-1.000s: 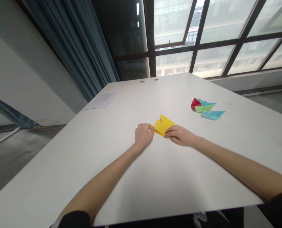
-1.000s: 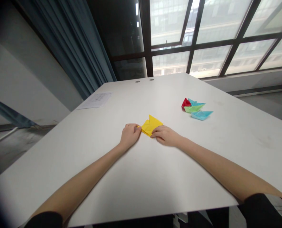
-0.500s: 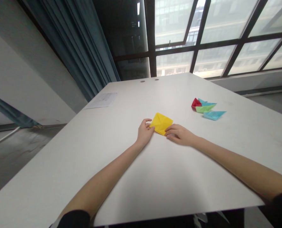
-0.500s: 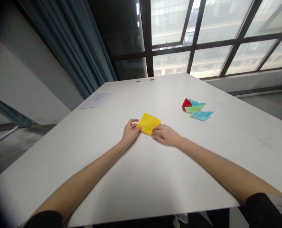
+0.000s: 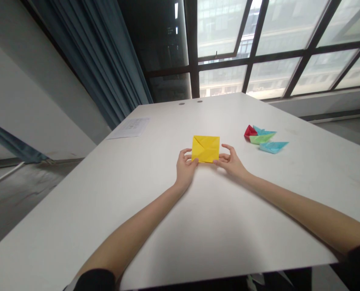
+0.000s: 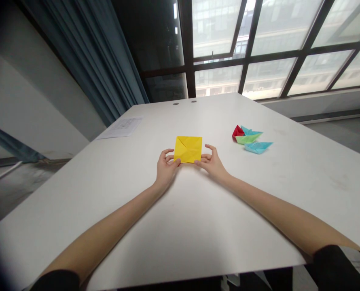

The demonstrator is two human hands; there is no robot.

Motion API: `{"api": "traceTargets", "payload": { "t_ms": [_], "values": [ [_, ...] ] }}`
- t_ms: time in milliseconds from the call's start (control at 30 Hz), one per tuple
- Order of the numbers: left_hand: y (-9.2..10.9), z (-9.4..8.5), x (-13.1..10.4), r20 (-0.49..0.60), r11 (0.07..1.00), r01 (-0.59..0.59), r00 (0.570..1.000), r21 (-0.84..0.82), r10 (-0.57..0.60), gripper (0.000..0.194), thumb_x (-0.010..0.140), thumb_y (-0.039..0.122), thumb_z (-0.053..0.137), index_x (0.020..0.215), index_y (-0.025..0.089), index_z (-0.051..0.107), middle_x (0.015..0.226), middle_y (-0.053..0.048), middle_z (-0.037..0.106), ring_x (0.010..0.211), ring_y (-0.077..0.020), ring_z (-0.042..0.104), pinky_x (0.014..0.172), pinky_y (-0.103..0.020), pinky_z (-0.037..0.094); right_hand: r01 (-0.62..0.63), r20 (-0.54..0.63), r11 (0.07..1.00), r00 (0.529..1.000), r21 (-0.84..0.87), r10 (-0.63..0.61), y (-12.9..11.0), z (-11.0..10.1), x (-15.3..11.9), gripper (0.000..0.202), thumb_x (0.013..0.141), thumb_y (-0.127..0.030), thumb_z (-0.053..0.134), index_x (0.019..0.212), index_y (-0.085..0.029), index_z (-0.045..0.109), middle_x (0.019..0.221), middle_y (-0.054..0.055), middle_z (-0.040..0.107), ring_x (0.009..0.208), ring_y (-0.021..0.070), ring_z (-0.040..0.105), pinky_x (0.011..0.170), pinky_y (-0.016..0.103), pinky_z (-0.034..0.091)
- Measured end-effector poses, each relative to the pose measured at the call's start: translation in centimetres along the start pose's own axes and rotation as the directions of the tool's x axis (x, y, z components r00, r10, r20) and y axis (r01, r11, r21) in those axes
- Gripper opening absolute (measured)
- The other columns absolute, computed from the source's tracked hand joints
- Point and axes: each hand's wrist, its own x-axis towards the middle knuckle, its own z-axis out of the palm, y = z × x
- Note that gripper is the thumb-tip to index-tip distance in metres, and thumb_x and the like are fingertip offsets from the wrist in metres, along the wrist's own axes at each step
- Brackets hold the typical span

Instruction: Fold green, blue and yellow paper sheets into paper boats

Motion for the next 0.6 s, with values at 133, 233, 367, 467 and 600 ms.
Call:
{"api": "traceTargets", "payload": {
  "t_ms": [133,233,367,467,600],
  "values": [
    [-0.5,-0.3,0.2,0.004,0.983,-0.046,0.999,0.175,0.046,0.022,0.069,0.016,0.054,0.091,0.017,0.054,0.096,-0.005,0.060,0.075,-0.0123,0.061,0.067,-0.025,0.050,0.054,-0.070,0.998,0.996,-0.016,-0.055,-0.1,-0.2,0.3,0.058,0.060,-0.037,0.068,0.107,-0.024,0.035,0.073,-0.002,0.061,0.066,0.0162,0.062,0.059,0.030,0.049],
    [-0.8,-0.5,0.2,0.024,0.934,-0.148,0.989,0.325,0.148,0.014,0.071,0.015,0.052,0.079,0.017,0.062,0.106,-0.007,0.056,0.094,-0.0162,0.056,0.071,-0.025,0.049,0.206,-0.153,0.958,0.959,-0.200,-0.238,-0.4,-1.2,0.6,0.035,0.067,-0.036,0.063,0.094,-0.021,0.047,0.072,0.000,0.061,0.063,0.0149,0.059,0.058,0.029,0.048],
    [-0.7,-0.5,0.2,0.010,0.903,-0.153,0.987,0.402,0.163,0.021,0.073,0.013,0.046,0.081,0.018,0.065,0.096,-0.005,0.061,0.088,-0.0150,0.056,0.067,-0.024,0.048,0.525,0.073,0.578,0.776,-0.625,-0.626,-1.1,-2.8,0.3,0.013,0.079,-0.027,0.051,0.089,-0.021,0.058,0.085,0.006,0.064,0.076,0.0174,0.058,0.071,0.034,0.048],
    [-0.6,-0.7,0.3,-0.041,0.885,-0.117,0.988,0.451,0.152,0.024,0.073,0.012,0.043,0.085,0.016,0.063,0.091,-0.004,0.064,0.081,-0.0142,0.057,0.069,-0.026,0.047,0.676,0.430,0.273,0.677,-0.684,-0.598,-1.3,-3.1,0.0,0.020,0.084,-0.022,0.043,0.093,-0.021,0.061,0.093,0.008,0.065,0.083,0.0189,0.057,0.074,0.035,0.048],
    [-0.5,-1.1,0.5,-0.068,0.844,-0.095,0.986,0.527,0.153,0.025,0.074,0.014,0.043,0.091,0.016,0.061,0.095,-0.005,0.063,0.081,-0.0150,0.057,0.075,-0.030,0.046,0.698,0.585,0.100,0.661,-0.709,-0.469,-1.2,-2.3,-0.2,0.028,0.088,-0.017,0.034,0.099,-0.018,0.061,0.092,0.010,0.065,0.083,0.0188,0.057,0.072,0.032,0.046]
  ]
}}
